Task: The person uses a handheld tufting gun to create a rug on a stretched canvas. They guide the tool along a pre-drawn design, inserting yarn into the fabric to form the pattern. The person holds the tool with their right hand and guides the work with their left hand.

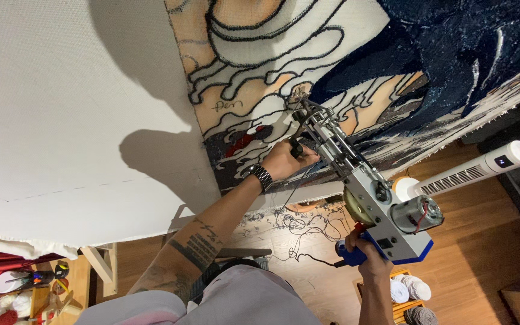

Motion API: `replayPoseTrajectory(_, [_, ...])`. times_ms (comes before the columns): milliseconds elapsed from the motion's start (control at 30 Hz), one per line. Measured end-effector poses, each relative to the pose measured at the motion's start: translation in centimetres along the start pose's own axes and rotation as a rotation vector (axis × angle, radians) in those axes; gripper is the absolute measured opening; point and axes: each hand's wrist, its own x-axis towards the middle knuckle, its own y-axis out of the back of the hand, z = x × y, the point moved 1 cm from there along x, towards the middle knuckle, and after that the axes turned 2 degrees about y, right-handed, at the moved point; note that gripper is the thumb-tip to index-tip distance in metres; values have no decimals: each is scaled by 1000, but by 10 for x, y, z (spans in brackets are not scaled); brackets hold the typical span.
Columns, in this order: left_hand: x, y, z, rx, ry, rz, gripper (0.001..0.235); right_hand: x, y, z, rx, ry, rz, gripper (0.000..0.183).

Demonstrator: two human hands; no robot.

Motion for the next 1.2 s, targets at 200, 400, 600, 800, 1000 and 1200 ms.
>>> replayPoseTrajectory(200, [-23, -21, 10, 649, -104, 42, 16, -1, 13, 4, 89, -11, -37, 47])
replayPoseTrajectory(400, [-70, -70, 38, 1145, -279, 127, 17, -3, 36, 6, 137, 92, -68, 34])
replayPoseTrajectory(600, [-62, -66, 33, 1205, -194, 164, 11, 0, 31, -3, 151, -12, -93, 36])
replayPoseTrajectory(800, [-51, -28, 20, 1066, -149, 186, 13, 7, -19, -29, -26, -26, -35, 41])
replayPoseTrajectory(1000, [-48, -11, 20, 1139, -119, 244, 26, 14, -27, -26, -70, -93, 88, 36])
replayPoseTrajectory(1200, [-39, -1, 20, 1132, -167, 198, 20, 20, -44, -40, -238, -83, 45, 42])
